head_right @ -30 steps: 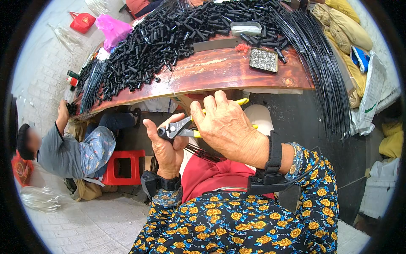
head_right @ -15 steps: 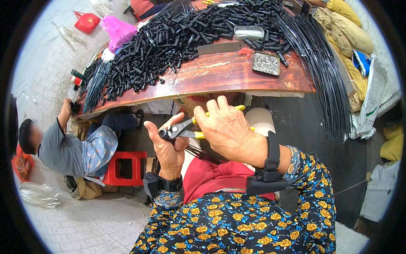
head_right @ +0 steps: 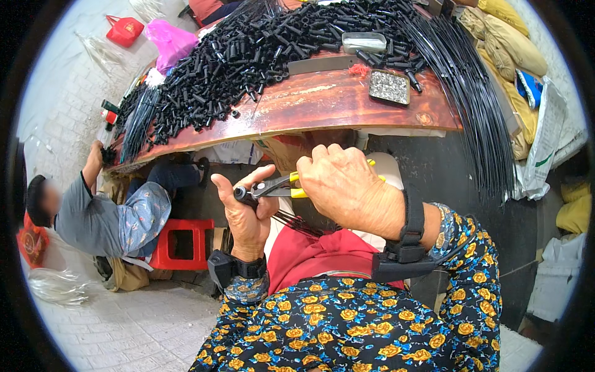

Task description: Assemble black umbrella ribs and components using hand tools.

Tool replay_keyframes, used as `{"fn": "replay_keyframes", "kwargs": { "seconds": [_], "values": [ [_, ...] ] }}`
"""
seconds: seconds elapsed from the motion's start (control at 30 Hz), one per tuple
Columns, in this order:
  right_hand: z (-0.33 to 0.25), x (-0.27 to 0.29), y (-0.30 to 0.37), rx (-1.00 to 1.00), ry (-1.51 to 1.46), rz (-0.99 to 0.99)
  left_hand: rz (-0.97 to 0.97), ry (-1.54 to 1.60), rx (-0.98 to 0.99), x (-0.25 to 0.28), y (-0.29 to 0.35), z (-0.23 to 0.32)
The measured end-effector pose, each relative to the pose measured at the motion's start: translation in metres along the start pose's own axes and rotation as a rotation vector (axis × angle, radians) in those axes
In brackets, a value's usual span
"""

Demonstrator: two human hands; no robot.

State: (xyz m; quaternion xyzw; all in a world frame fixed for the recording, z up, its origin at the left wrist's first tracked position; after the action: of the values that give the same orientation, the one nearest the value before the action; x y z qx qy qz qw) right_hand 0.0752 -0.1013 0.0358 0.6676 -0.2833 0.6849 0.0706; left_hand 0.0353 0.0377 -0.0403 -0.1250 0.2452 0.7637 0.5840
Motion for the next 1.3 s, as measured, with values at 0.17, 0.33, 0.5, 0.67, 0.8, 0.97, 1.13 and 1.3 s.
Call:
{"fn": "replay_keyframes", "kwargs": {
  "seconds": [0.17, 0.33, 0.5, 0.67, 0.8, 0.97, 1.13, 1.3],
  "values": [
    [-0.001, 0.016, -0.004, 0.06, 0.006, -0.016, -0.042, 0.001, -0.019, -0.005, 0.002, 0.003],
    [-0.001, 0.018, -0.007, 0.078, 0.064, -0.019, -0.058, -0.096, -0.002, -0.006, -0.001, -0.002],
    [-0.005, 0.008, -0.01, 0.03, 0.149, -0.008, -0.015, -0.07, -0.014, -0.008, -0.005, -0.002],
    [-0.008, -0.005, -0.016, -0.05, 0.071, 0.084, 0.074, -0.027, -0.044, 0.002, -0.01, 0.012],
    [-0.005, -0.006, -0.018, -0.056, 0.055, 0.109, 0.036, 0.023, -0.018, 0.005, -0.014, 0.01],
    [-0.009, 0.004, -0.02, -0.015, 0.092, 0.118, 0.004, 0.005, -0.022, 0.003, -0.011, 0.011],
    [-0.01, 0.022, -0.022, 0.007, 0.168, 0.079, -0.025, -0.07, -0.023, -0.003, -0.01, 0.01],
    [-0.008, 0.021, -0.023, -0.029, 0.159, 0.102, 0.047, -0.076, -0.084, -0.004, -0.015, 0.013]
  ]
}}
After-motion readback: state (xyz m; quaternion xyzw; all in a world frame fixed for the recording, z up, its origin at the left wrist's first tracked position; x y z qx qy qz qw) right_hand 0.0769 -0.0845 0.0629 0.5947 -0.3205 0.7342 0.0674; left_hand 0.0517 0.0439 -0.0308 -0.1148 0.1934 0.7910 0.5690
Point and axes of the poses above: each hand's wrist, its own y-axis away from the middle knuckle, its own x-axis out of the back of the hand, z = x × y, the point moved 8 cm from there along -y, towards the middle knuckle, and after that the axes turned 6 degrees about x, right-handed, at the moved point
